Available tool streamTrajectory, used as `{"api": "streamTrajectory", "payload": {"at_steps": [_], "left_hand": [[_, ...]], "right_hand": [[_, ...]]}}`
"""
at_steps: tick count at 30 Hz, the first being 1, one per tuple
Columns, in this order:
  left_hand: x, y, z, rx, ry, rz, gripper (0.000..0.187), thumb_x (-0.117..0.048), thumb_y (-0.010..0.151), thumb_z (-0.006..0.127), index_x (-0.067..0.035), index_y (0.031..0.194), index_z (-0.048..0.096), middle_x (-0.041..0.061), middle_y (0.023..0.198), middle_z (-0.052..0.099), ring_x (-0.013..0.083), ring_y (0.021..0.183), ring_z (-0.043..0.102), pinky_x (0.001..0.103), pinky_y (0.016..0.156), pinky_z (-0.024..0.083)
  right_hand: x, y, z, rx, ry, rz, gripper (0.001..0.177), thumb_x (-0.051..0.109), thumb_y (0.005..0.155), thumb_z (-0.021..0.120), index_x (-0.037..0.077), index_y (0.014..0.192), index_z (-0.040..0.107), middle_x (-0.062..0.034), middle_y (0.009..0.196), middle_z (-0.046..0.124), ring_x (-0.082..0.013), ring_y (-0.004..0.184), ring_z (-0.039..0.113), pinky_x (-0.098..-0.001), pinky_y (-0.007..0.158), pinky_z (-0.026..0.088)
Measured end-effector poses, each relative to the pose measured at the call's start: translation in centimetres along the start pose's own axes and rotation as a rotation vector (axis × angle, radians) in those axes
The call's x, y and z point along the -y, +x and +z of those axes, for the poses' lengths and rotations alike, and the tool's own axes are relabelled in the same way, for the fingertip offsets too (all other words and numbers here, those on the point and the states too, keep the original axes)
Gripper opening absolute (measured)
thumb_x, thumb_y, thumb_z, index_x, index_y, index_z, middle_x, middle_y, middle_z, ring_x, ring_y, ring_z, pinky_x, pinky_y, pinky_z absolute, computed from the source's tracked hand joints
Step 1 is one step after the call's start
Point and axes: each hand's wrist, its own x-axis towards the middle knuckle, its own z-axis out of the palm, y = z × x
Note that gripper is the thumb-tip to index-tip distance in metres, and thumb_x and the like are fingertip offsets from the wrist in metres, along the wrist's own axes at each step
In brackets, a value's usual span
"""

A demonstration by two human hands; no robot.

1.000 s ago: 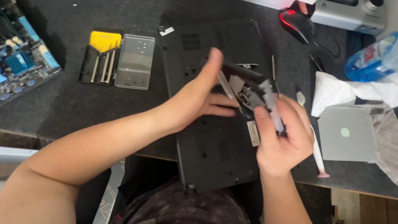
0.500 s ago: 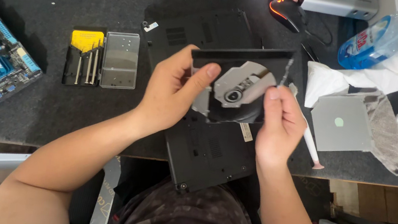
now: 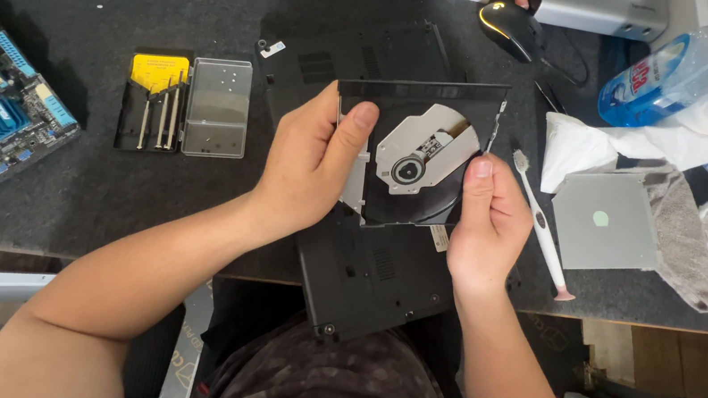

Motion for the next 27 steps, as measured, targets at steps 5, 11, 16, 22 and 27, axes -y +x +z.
{"api": "streamTrajectory", "payload": {"at_steps": [5,11,16,22,27], "left_hand": [[-0.5,0.2,0.0,0.031,0.020,0.012,0.035,-0.024,0.125,0.055,-0.002,0.102,0.070,0.016,0.079,0.067,0.0174,0.087,0.066,0.040,0.072,0.058],[0.1,-0.2,0.7,0.080,-0.028,-0.028,0.040,-0.027,0.124,0.057,-0.008,0.091,0.070,0.009,0.071,0.064,0.0135,0.076,0.061,0.032,0.067,0.052],[-0.5,-0.5,1.1,0.095,-0.025,-0.017,0.043,-0.026,0.124,0.056,-0.009,0.086,0.064,0.007,0.063,0.055,0.0113,0.073,0.057,0.030,0.062,0.047],[-0.4,-0.1,1.3,0.079,-0.059,-0.022,0.044,-0.027,0.124,0.054,-0.010,0.085,0.065,0.006,0.061,0.053,0.0106,0.067,0.051,0.029,0.059,0.043],[-0.7,0.1,0.8,-0.007,-0.049,-0.153,0.045,-0.032,0.125,0.053,-0.011,0.087,0.063,0.004,0.066,0.054,0.0111,0.078,0.050,0.030,0.065,0.045]], "right_hand": [[-1.4,0.2,-0.8,0.002,0.021,-0.023,0.037,0.022,0.129,0.057,0.006,0.097,0.067,-0.0038,0.079,0.051,-0.0142,0.083,0.049,-0.0319,0.080,0.048],[-4.1,-1.0,-1.3,-0.049,0.020,0.052,0.040,0.021,0.130,0.054,0.007,0.095,0.067,-0.0049,0.082,0.058,-0.0143,0.086,0.052,-0.0321,0.086,0.049],[-3.9,-0.7,-1.3,-0.109,0.040,0.087,0.040,0.026,0.131,0.053,0.006,0.102,0.072,-0.0028,0.097,0.069,-0.0143,0.101,0.056,-0.0348,0.103,0.054],[0.3,-0.1,0.5,-0.140,0.085,0.115,0.037,0.029,0.129,0.054,0.010,0.107,0.076,0.0002,0.104,0.073,-0.0112,0.108,0.058,-0.0347,0.112,0.056],[-5.5,-1.0,-1.1,-0.108,0.084,0.132,0.029,0.025,0.126,0.066,0.006,0.105,0.073,0.0010,0.105,0.067,-0.0130,0.107,0.055,-0.0406,0.113,0.055]]}}
